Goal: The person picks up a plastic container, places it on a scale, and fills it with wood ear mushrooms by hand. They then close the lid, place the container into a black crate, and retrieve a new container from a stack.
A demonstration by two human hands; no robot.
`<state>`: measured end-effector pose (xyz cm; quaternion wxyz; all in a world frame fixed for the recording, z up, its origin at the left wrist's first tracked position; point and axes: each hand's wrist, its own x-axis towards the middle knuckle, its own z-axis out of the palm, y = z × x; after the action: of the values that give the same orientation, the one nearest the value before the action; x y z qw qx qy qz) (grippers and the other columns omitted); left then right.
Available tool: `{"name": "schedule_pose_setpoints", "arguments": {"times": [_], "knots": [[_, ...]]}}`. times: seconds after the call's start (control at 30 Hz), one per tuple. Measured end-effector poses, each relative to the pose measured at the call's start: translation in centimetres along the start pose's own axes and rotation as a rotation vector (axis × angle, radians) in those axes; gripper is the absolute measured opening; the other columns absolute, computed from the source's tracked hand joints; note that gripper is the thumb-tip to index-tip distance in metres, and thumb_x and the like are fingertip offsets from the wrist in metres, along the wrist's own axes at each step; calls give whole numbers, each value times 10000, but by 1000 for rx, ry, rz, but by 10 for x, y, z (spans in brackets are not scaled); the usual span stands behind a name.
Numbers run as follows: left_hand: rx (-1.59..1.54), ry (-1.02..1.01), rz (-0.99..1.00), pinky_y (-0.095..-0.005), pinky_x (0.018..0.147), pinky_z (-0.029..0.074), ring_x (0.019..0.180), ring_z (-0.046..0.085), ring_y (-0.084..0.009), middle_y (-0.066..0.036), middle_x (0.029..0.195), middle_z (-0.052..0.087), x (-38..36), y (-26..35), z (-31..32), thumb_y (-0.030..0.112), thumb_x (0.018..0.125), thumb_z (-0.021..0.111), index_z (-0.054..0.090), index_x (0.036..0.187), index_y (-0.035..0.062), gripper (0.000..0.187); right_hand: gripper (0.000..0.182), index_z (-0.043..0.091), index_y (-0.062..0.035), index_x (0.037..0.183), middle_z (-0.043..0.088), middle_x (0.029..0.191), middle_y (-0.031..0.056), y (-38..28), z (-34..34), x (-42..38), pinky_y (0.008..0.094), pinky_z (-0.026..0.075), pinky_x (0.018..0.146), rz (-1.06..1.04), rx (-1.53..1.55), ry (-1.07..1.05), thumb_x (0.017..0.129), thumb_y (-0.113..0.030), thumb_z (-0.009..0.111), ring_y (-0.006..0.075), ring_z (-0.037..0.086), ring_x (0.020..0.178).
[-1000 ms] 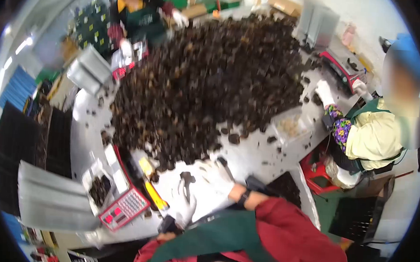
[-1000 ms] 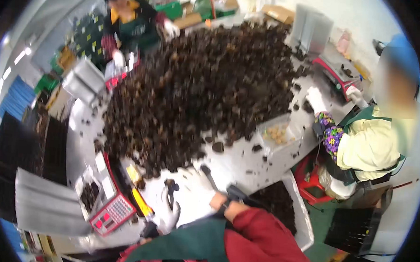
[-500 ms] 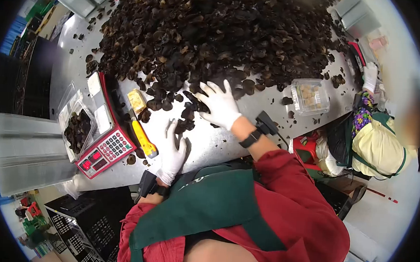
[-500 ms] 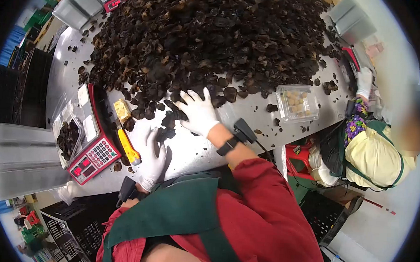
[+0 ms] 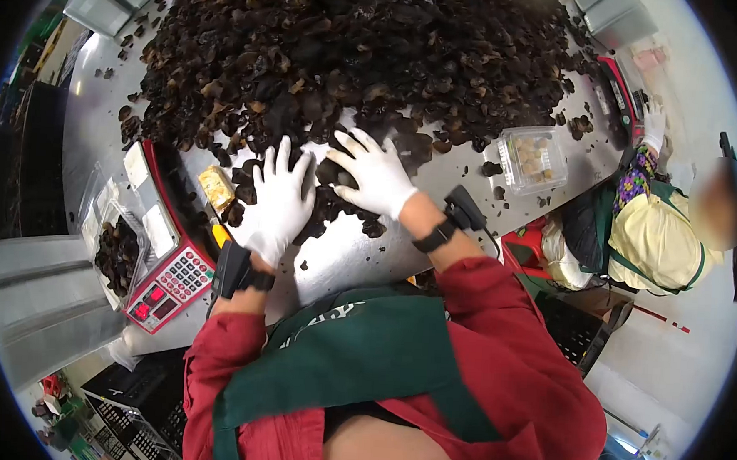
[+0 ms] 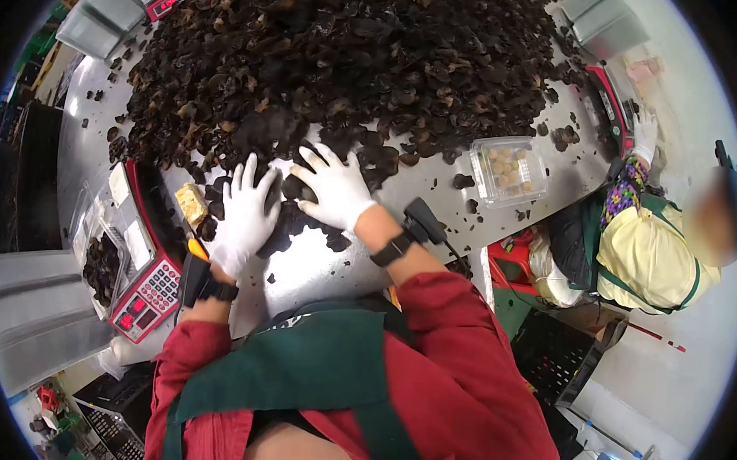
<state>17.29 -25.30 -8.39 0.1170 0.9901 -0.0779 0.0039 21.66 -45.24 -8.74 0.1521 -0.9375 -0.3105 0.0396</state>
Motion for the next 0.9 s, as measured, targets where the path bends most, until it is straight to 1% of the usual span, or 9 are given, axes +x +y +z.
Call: {"name": "schedule_pose_setpoints", "arguments": {"times": [0.1,0.23,0.33,0.4,0.43,0.57,0.73,0.8,0.9], "knots": [[-29,-86,58,-565,1151,271,1420,320,-372,-166,1535,350,-25,13,-19,191,881,629,555,1352,169,478,590,591,-181,1302,460,1466,103,-2,-14,-26,531,387,1054,-3,82,-15,771,-390,742,334,398,1371],[-6,-13,43,-509,1129,351,1375,417,-342,-137,1511,412,-36,15,-22,157,835,649,584,1321,177,490,326,695,-124,1053,562,1298,87,8,-40,-9,396,524,840,-34,187,371,764,-270,735,288,582,1055],[-42,46,22,-503,1117,359,1370,418,-347,-136,1502,425,-41,19,-19,121,814,642,580,1331,178,524,396,653,-160,1160,587,1230,62,36,-40,33,410,517,837,136,-2,576,780,-249,725,281,581,1049],[-42,58,23,-502,1120,348,1362,423,-354,-138,1495,433,-46,20,-16,106,805,643,580,1330,171,533,440,627,-179,1220,607,1188,67,65,-21,53,417,517,863,236,-79,403,793,-232,716,287,583,1068],[-44,71,29,-501,1124,338,1354,428,-360,-140,1487,442,-48,20,-15,91,796,644,580,1329,164,542,421,634,-194,1222,622,1158,75,72,-21,57,433,514,889,291,48,260,808,-224,707,294,588,1087],[-160,116,-6,-535,1144,288,1340,424,-370,-153,1483,433,-70,16,-18,31,759,649,550,1342,122,599,336,704,-178,1138,705,1066,123,95,-30,39,411,509,922,338,328,414,811,-251,713,307,629,1042],[-206,78,3,-498,1142,296,1363,378,-397,-198,1459,429,-87,14,-10,22,779,636,519,1350,64,584,436,649,26,1166,702,924,82,101,-48,-3,238,475,648,591,1195,218,958,-357,651,101,621,747],[-274,69,-23,-493,1137,306,1357,388,-394,-197,1451,436,-84,19,-9,22,785,631,519,1357,71,586,378,654,16,1129,698,916,95,103,-46,-21,257,469,639,393,1676,161,989,-332,608,123,596,724],[-241,75,47,-481,1129,324,1342,400,-400,-198,1442,439,-76,26,-7,26,772,643,519,1355,70,597,368,659,-3,1074,686,879,96,100,-35,-37,271,457,627,312,1835,214,1027,-344,527,144,562,693]]}}
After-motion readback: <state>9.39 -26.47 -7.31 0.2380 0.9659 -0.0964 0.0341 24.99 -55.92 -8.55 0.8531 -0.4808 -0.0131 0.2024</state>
